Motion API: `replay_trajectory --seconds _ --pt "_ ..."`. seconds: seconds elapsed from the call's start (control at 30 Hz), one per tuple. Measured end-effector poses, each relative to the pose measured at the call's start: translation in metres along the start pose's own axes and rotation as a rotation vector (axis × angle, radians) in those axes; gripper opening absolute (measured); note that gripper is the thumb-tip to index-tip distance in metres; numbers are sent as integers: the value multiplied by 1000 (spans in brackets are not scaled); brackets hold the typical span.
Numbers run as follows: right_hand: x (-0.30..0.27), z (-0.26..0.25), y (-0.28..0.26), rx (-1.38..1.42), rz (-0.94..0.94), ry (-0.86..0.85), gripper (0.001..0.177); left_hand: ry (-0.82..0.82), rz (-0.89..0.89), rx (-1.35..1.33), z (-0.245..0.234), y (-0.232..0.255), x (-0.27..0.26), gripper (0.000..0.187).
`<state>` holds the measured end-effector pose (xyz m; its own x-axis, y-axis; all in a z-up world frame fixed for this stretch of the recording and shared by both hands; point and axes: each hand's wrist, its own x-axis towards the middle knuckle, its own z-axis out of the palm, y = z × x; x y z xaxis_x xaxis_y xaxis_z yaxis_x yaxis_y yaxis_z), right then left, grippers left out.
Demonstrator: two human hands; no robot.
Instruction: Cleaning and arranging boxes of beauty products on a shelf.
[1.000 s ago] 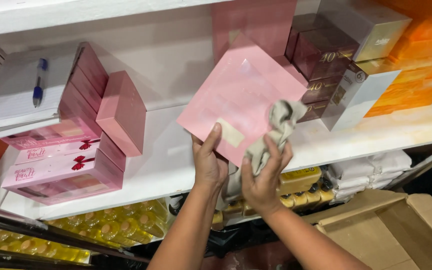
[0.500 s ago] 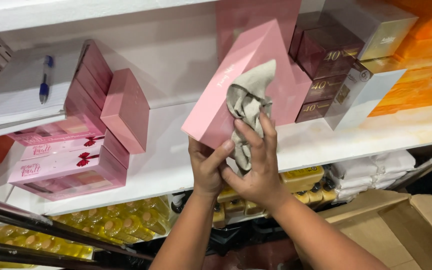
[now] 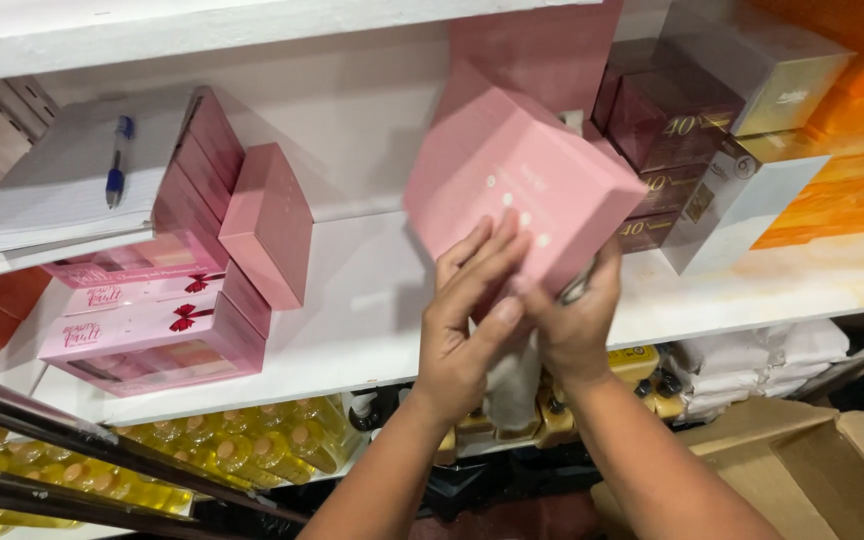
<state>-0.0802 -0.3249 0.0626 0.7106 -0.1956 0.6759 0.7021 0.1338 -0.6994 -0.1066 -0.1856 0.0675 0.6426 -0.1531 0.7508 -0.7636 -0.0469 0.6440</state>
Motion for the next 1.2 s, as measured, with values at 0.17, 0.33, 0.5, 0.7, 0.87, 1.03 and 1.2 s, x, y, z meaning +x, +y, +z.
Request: replay_trajectory --seconds 0.17,0.33,0.5,0.7,0.87,1.03,1.2 --pt "20 -20 4 233 232 83 87 83 3 584 -17 -23 28 49" --pt "24 -44 23 238 262 62 85 356 -110 836 -48 -42 56 75" --pt "36 -64 24 167 308 26 72 313 -752 -280 -58 -73 45 77" --pt "43 -95 34 -330 -107 273 30 333 -553 -135 -29 -116 13 58" --pt "14 -45 25 -387 -215 69 31 277 -677 -167 4 -95 16 43" --pt "-5 2 8 -821 -482 -219 43 260 -332 -414 28 -71 22 46" --pt "11 -31 40 -1097 -547 -187 44 363 -405 -204 29 -111 2 37"
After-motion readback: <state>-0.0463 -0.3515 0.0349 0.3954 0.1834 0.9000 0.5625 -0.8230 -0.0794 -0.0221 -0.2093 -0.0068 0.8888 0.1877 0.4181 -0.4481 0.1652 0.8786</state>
